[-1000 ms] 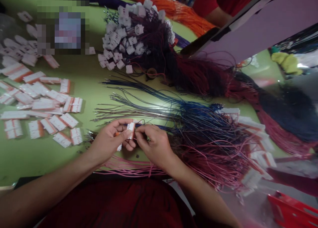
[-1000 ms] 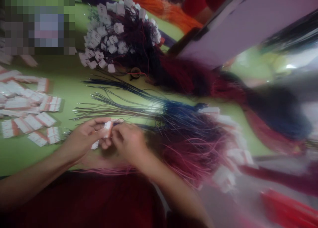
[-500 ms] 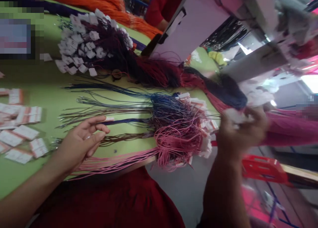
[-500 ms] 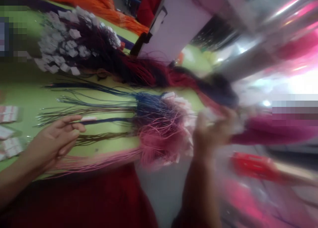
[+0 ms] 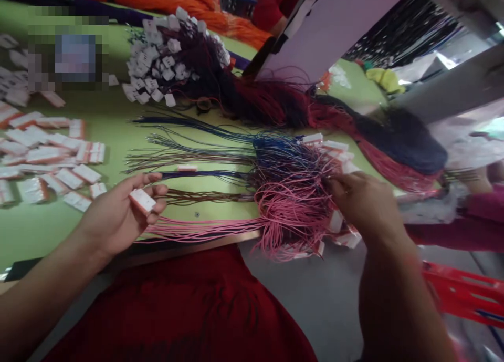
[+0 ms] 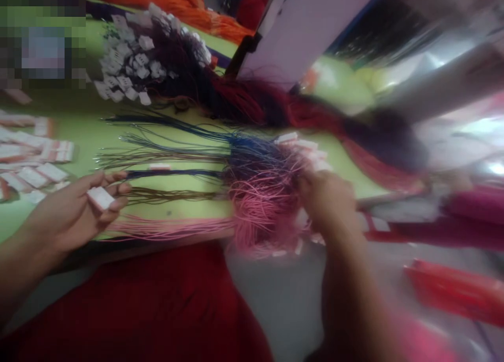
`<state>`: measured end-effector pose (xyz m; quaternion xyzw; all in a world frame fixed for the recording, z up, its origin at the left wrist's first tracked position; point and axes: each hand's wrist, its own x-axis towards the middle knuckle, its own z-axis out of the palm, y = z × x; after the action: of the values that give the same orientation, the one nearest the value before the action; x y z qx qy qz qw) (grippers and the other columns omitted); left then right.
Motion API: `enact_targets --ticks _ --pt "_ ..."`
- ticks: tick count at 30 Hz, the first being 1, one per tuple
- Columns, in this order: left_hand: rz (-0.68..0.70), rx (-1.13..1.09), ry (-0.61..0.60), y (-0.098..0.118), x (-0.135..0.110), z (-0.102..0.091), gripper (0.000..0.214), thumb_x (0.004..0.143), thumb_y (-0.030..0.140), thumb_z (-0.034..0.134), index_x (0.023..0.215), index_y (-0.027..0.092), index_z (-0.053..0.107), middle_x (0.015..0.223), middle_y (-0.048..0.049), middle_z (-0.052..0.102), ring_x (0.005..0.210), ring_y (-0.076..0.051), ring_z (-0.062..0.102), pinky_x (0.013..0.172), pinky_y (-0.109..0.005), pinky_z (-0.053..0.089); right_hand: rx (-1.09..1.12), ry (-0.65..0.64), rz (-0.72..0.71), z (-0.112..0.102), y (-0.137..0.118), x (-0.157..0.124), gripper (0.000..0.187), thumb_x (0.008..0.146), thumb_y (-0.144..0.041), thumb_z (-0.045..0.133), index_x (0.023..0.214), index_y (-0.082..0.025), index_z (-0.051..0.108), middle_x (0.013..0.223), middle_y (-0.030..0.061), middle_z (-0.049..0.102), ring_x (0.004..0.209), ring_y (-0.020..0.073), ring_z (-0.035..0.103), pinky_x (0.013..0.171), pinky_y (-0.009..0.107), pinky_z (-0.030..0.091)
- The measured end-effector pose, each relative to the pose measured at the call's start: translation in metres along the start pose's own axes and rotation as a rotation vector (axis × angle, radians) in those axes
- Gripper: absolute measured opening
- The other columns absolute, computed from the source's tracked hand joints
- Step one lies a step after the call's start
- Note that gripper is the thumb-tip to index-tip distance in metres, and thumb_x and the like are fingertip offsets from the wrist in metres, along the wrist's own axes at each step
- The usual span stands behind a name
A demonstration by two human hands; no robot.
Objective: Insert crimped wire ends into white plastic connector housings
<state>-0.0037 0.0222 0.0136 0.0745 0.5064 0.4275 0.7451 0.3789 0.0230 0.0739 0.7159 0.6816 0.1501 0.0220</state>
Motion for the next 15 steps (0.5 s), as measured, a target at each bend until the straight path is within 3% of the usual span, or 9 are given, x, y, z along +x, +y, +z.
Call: enact_targets --ticks 2,3,4,6,8,9,12,15 --pt "0.044 -0.039 0.040 -0.004 -0.006 -0.008 0.012 0.079 0.011 0.050 0.081 0.015 0.061 0.065 -0.0017 0.060 0.051 -0.012 0.060 0.038 -0.017 0.050 -0.020 0.152 -0.008 -0.014 -0.020 -0.018 0.019 0.082 -0.021 0.050 0.067 -0.020 0.061 0.067 0.0096 0.059 0.063 0.0209 0.049 0.062 0.036 0.034" --pt "0.081 -0.065 0.071 -0.007 -0.009 -0.010 0.013 0.076 0.008 0.050 0.079 0.014 0.061 0.066 -0.0029 0.061 0.060 -0.014 0.064 0.048 -0.020 0.056 -0.002 0.323 -0.057 -0.019 -0.034 -0.030 0.018 0.084 -0.020 0.049 0.071 -0.021 0.062 0.069 0.0101 0.060 0.067 0.0224 0.050 0.065 0.037 0.036" --pt "0.121 -0.094 0.101 -0.010 -0.011 -0.013 0.016 0.070 0.004 0.051 0.076 0.013 0.062 0.068 -0.0041 0.063 0.069 -0.018 0.067 0.058 -0.024 0.059 0.058 0.413 -0.156 -0.020 -0.052 -0.043 0.016 0.085 -0.019 0.050 0.075 -0.022 0.062 0.071 0.0094 0.061 0.070 0.0224 0.051 0.067 0.037 0.038" --pt "0.180 -0.143 0.128 -0.016 -0.014 -0.016 0.023 0.060 -0.002 0.051 0.073 0.012 0.063 0.073 -0.0057 0.066 0.084 -0.023 0.069 0.075 -0.031 0.060 0.128 0.333 -0.338 -0.012 -0.090 -0.065 0.018 0.087 -0.021 0.051 0.073 -0.025 0.062 0.070 0.0045 0.060 0.065 0.0183 0.051 0.063 0.032 0.039" --pt "0.211 -0.164 0.118 -0.023 -0.014 -0.018 0.027 0.055 -0.006 0.052 0.071 0.013 0.064 0.075 -0.0050 0.068 0.091 -0.024 0.068 0.083 -0.034 0.058 0.262 0.072 -0.610 0.008 -0.121 -0.078 0.016 0.087 -0.015 0.050 0.085 -0.020 0.065 0.081 0.0081 0.064 0.076 0.0205 0.054 0.069 0.033 0.043" --pt "0.223 -0.164 0.107 -0.026 -0.014 -0.020 0.027 0.055 -0.007 0.053 0.069 0.013 0.064 0.075 -0.0044 0.069 0.093 -0.024 0.068 0.086 -0.035 0.057 0.296 0.024 -0.665 0.020 -0.131 -0.080 0.017 0.086 -0.012 0.049 0.085 -0.018 0.065 0.082 0.0090 0.064 0.076 0.0211 0.054 0.070 0.034 0.043" --pt "0.253 -0.148 0.076 -0.030 -0.011 -0.028 0.021 0.060 -0.005 0.056 0.065 0.014 0.063 0.075 -0.0043 0.071 0.094 -0.023 0.068 0.089 -0.035 0.055 0.427 0.010 -0.712 0.051 -0.137 -0.076 0.021 0.088 -0.009 0.043 0.086 -0.014 0.064 0.082 0.0105 0.064 0.077 0.0209 0.054 0.072 0.035 0.044" --pt "0.302 -0.135 0.056 -0.025 -0.008 -0.040 0.015 0.065 0.000 0.059 0.066 0.014 0.063 0.082 -0.0060 0.073 0.096 -0.024 0.067 0.091 -0.035 0.053 0.589 0.053 -0.653 0.055 -0.121 -0.066 0.019 0.088 -0.009 0.044 0.082 -0.015 0.061 0.074 0.0072 0.063 0.071 0.0184 0.055 0.068 0.031 0.045"
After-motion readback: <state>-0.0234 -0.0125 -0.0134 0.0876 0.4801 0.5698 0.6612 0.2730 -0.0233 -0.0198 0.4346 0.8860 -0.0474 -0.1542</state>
